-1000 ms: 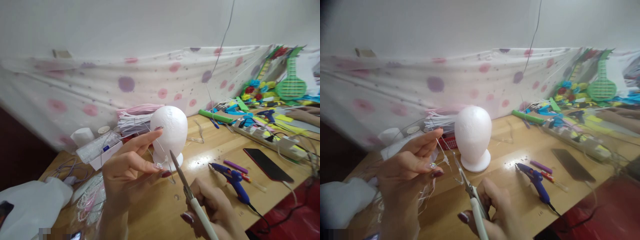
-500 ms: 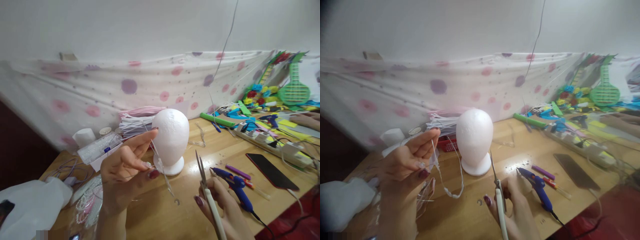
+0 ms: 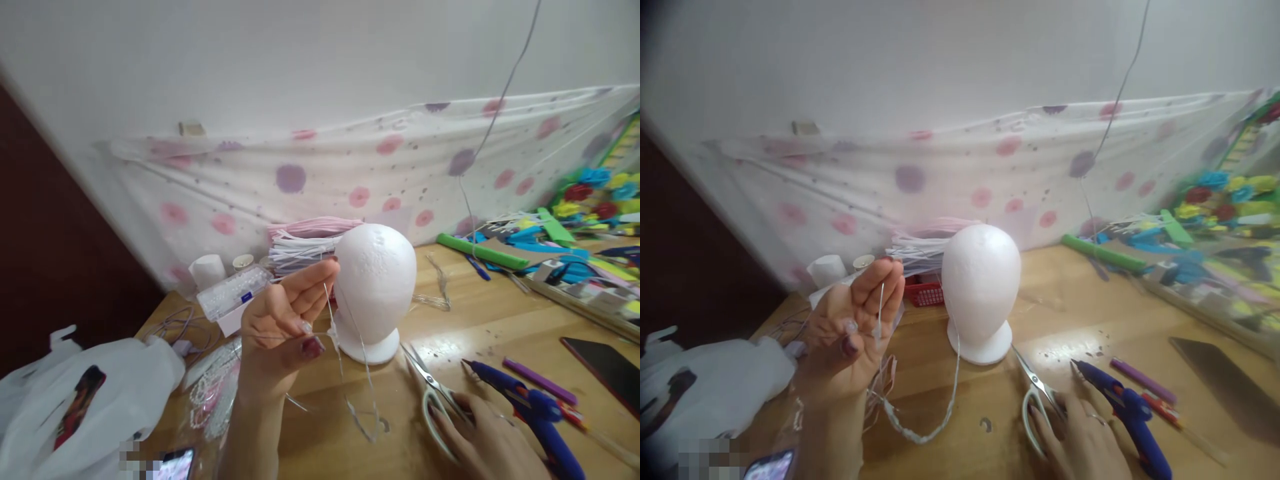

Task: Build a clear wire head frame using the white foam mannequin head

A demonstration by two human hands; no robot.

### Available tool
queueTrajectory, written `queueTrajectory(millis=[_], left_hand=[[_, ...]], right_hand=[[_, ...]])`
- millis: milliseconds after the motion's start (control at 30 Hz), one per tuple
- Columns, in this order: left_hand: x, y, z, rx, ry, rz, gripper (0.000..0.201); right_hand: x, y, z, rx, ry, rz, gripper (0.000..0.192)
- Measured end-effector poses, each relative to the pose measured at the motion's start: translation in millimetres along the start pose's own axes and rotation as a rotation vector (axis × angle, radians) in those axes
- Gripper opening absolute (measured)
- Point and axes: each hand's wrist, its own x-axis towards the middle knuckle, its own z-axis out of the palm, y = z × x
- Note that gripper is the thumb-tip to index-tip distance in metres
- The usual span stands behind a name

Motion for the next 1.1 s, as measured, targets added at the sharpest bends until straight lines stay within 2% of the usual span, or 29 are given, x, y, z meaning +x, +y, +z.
queueTrajectory(millis=[100, 167, 233, 333, 433, 500, 567, 700, 867, 1000, 1100], left_hand=[[0, -1, -0.3, 0.018, 0.0, 0.016, 0.025], [0, -3, 0.1, 0.024, -0.011, 0.026, 0.021], [0, -4, 1.5, 0.022, -0.026, 0.04, 0.018], [-1, -4, 4.6, 0.013, -0.049, 0.052, 0.015], [-3, -3, 6.6, 0.037, -0.118, 0.061, 0.018], [-5, -2, 7.6, 0.068, -0.149, 0.055, 0.02], [-8, -1, 8.7, 0.07, -0.119, 0.036, 0.019], [-11, 2, 10.0, 0.047, -0.009, 0.027, 0.02], [-8, 6, 6.7, 0.017, 0.101, -0.112, 0.032], [-6, 14, 2.8, -0.007, 0.181, -0.362, 0.037], [-10, 25, -0.5, 0.051, 0.135, -0.598, 0.039]], right_hand=[[5, -2, -1, -0.014, -0.041, -0.02, 0.029], [6, -17, -10, 0.066, -0.021, -0.124, 0.027], [4, -46, -25, 0.201, -0.011, -0.243, 0.022], [-2, -102, -50, 0.401, 0.057, -0.419, 0.014], [0, -152, -67, 0.574, -0.054, -0.462, 0.021], [10, -174, -72, 0.694, -0.212, -0.483, 0.029], [23, -191, -71, 0.813, -0.359, -0.503, 0.036], [42, -206, -58, 1.03, -0.443, -0.501, 0.038], [61, -204, -43, 1.333, -0.438, -0.338, 0.039], [80, -201, -42, 1.575, -0.433, -0.189, 0.037], [91, -196, -42, 1.626, -0.425, -0.093, 0.039]])
